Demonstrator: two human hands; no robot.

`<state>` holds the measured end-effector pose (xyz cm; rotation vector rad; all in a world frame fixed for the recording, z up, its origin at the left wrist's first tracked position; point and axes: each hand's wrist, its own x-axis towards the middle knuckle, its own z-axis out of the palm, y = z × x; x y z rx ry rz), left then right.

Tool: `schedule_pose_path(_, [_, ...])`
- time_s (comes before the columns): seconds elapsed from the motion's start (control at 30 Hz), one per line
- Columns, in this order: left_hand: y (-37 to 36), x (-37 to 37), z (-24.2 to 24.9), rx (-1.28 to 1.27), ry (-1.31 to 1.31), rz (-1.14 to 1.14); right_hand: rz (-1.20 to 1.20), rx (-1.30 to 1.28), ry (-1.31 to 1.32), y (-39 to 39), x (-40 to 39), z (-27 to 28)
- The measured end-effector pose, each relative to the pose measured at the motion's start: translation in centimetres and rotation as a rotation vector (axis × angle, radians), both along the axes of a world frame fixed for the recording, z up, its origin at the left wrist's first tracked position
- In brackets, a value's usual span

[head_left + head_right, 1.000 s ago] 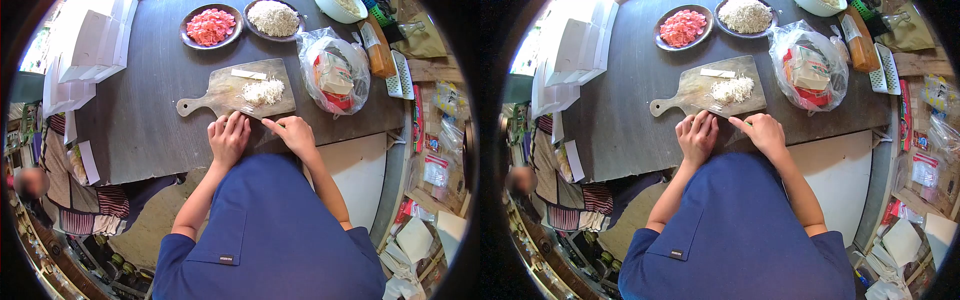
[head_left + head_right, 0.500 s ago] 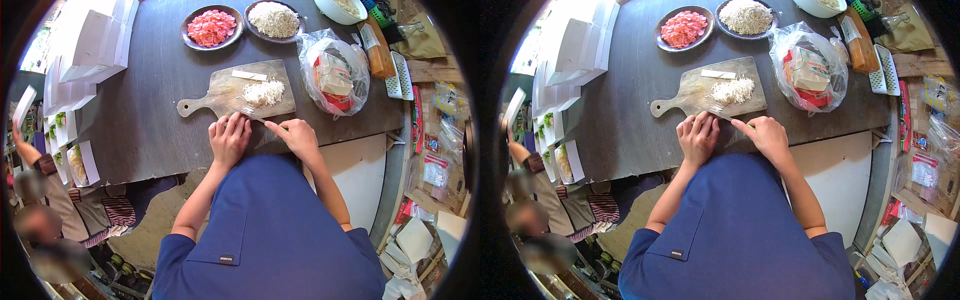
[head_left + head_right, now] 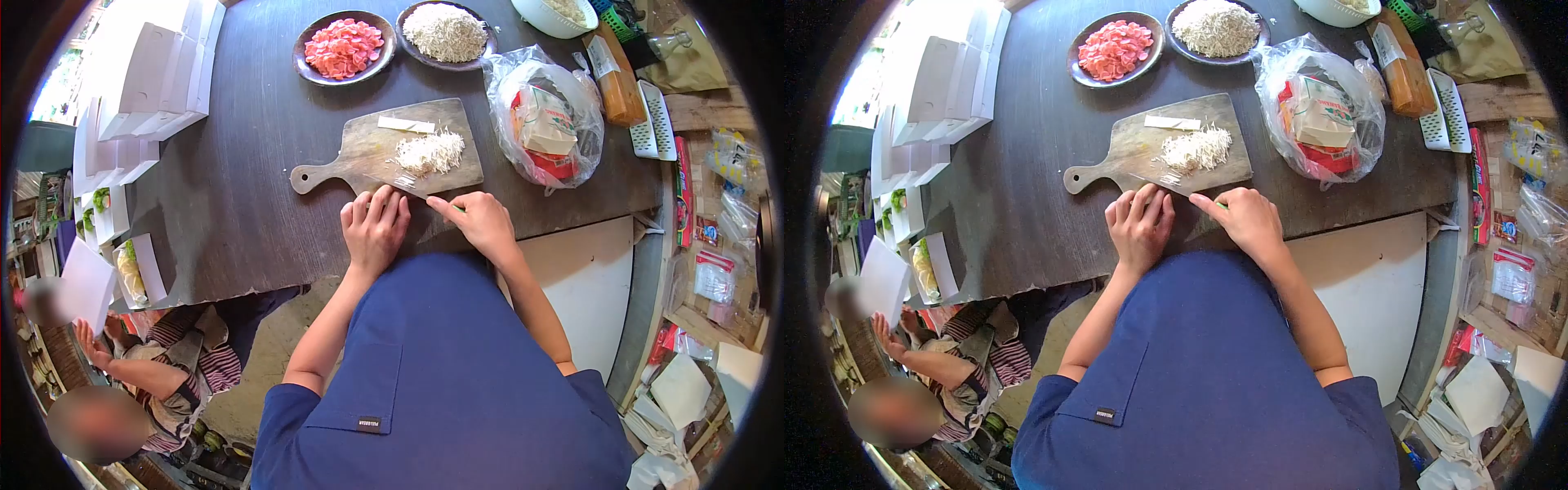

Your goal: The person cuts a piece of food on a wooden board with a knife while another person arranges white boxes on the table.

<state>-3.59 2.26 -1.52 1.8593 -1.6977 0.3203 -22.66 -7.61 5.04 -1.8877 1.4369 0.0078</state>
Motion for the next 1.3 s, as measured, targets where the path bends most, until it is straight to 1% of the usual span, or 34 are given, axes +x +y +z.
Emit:
schedule_pose_path(0.3, [-0.1, 0.1, -0.2, 0.007, -0.028, 0.013, -0.004, -0.052, -0.006, 0.4, 0.5, -1.0])
schedule_pose_path(0.4, [0.0, 0.0, -0.2, 0.006, -0.028, 0.01, -0.013, -0.113, -0.057, 0.3, 1.3, -1.7])
schedule_pose_path(0.5, [0.0, 0.0, -0.1, -0.008, -0.03, 0.013, 0.003, -0.095, -0.098, -0.4, 1.7, -1.4])
schedule_pose_path(0.57, [-0.1, 0.2, -0.1, -0.011, -0.021, 0.019, 0.005, -0.006, -0.038, -0.6, 1.2, -0.4])
schedule_pose_path(0.8, [-0.2, 0.1, -0.3, -0.007, -0.012, 0.003, -0.026, 0.02, 0.01, 1.0, 0.0, -0.6])
schedule_pose_path(0.9, [-0.1, 0.2, -0.5, -0.008, -0.013, 0.0, -0.057, 0.045, -0.031, 1.4, 0.9, -1.3])
schedule_pose_path(1.0, [0.0, 0.1, -0.3, -0.001, -0.009, -0.009, -0.062, 0.006, -0.115, 1.4, 1.7, -2.3])
schedule_pose_path(1.1, [0.1, 0.3, -0.1, 0.004, -0.02, -0.005, -0.047, -0.016, -0.119, 0.8, 2.0, -1.3])
schedule_pose_path(1.17, [0.1, 0.3, -0.1, 0.01, -0.022, 0.002, -0.044, -0.03, -0.064, 1.0, 1.3, -0.5])
schedule_pose_path(1.3, [-0.1, 0.3, 0.1, 0.006, 0.031, 0.0, -0.051, -0.061, -0.051, 2.3, 0.1, -0.3])
